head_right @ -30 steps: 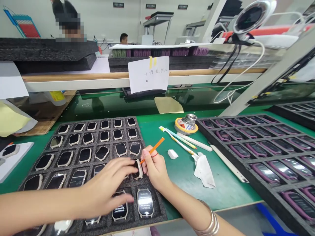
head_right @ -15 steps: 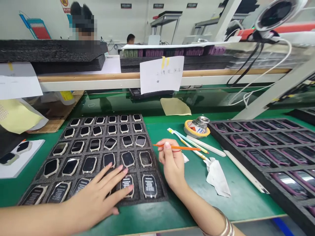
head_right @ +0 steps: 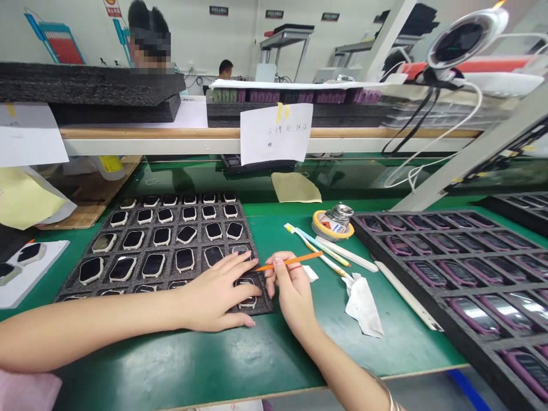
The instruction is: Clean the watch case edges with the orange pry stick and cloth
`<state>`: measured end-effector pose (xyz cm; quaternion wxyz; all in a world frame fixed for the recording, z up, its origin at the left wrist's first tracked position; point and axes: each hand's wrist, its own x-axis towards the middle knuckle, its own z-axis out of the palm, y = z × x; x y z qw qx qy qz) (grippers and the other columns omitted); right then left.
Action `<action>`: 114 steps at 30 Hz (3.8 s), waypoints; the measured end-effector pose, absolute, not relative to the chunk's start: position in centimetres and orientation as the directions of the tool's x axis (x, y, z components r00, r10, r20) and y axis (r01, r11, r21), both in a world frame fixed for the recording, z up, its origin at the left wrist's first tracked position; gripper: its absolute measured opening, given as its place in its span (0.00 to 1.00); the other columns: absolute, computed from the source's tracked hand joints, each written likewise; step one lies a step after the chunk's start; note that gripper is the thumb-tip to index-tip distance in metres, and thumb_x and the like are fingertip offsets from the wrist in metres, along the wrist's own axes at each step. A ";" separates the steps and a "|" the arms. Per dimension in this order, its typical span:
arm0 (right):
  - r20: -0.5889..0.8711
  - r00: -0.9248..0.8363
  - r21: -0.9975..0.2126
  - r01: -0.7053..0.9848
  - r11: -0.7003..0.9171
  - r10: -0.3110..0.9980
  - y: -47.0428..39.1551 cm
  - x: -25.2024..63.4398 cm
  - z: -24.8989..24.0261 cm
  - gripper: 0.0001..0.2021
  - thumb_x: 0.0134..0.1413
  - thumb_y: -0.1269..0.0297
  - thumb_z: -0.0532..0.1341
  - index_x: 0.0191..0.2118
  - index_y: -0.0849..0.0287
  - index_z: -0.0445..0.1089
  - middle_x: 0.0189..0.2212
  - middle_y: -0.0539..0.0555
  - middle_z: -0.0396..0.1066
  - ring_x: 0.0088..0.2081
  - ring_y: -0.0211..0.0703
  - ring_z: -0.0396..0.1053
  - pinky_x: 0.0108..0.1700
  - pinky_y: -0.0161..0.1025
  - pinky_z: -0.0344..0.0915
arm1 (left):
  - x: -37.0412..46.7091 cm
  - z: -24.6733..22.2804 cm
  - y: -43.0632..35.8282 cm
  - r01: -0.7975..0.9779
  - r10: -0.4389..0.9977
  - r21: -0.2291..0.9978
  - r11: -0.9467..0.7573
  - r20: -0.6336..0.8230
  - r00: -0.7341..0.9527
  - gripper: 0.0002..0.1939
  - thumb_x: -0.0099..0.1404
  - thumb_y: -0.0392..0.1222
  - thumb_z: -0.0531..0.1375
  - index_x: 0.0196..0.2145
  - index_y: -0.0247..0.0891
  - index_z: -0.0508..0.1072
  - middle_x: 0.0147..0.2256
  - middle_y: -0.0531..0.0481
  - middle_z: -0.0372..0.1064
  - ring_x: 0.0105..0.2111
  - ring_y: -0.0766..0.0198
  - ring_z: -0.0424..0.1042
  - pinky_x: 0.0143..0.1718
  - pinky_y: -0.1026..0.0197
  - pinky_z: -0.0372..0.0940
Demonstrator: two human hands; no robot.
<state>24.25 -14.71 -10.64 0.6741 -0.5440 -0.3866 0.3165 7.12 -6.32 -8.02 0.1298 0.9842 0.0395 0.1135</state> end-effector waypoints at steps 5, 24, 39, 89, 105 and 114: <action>0.183 0.470 -0.981 0.024 0.194 0.864 -14.8 23.9 -10.8 0.20 0.60 0.43 0.62 0.33 0.56 0.65 0.22 0.45 0.68 0.18 0.33 0.66 0.23 0.33 0.66 | 6.4 -8.6 -5.7 0.072 0.195 0.366 -0.928 0.309 0.931 0.20 0.68 0.53 0.62 0.50 0.37 0.75 0.52 0.37 0.73 0.61 0.44 0.66 0.65 0.37 0.55; 0.209 0.417 -0.976 0.139 0.165 0.884 -15.2 23.5 -12.0 0.18 0.66 0.46 0.58 0.32 0.55 0.63 0.18 0.43 0.64 0.15 0.31 0.60 0.17 0.31 0.59 | 6.3 -8.1 -6.3 0.169 0.359 0.569 -0.805 0.241 0.901 0.23 0.61 0.45 0.70 0.49 0.37 0.66 0.45 0.43 0.73 0.47 0.50 0.72 0.50 0.48 0.67; 0.244 0.397 -0.964 0.198 0.177 0.885 -15.0 23.4 -11.9 0.19 0.65 0.44 0.58 0.32 0.55 0.61 0.17 0.42 0.64 0.13 0.31 0.59 0.17 0.31 0.58 | 6.2 -7.5 -6.4 0.228 0.383 0.502 -0.834 0.229 0.895 0.28 0.60 0.52 0.69 0.51 0.32 0.69 0.47 0.38 0.73 0.48 0.46 0.70 0.52 0.44 0.66; 0.261 0.216 -0.940 0.280 0.196 0.941 -12.8 18.9 -10.5 0.15 0.68 0.50 0.56 0.33 0.54 0.61 0.15 0.44 0.65 0.17 0.37 0.65 0.23 0.33 0.62 | -3.1 -7.0 -6.1 0.381 0.450 0.306 -0.872 0.199 0.871 0.16 0.66 0.53 0.63 0.44 0.38 0.74 0.47 0.40 0.68 0.49 0.46 0.68 0.50 0.43 0.66; 0.159 0.071 -0.987 -0.011 0.160 0.985 -10.5 13.8 -10.0 0.16 0.68 0.46 0.54 0.36 0.54 0.59 0.20 0.42 0.64 0.18 0.34 0.67 0.24 0.33 0.68 | -5.2 -8.5 -6.3 0.300 0.386 0.254 -0.919 0.442 0.809 0.11 0.70 0.44 0.60 0.47 0.36 0.71 0.43 0.42 0.76 0.44 0.51 0.75 0.47 0.48 0.71; 0.238 0.045 -0.963 0.138 0.230 0.970 -11.2 14.0 -10.7 0.14 0.70 0.51 0.54 0.36 0.55 0.61 0.20 0.45 0.68 0.22 0.35 0.70 0.29 0.32 0.68 | -5.4 -8.7 -6.6 0.354 0.511 0.425 -0.833 0.347 0.786 0.18 0.67 0.43 0.64 0.50 0.35 0.65 0.45 0.41 0.75 0.45 0.50 0.74 0.49 0.47 0.70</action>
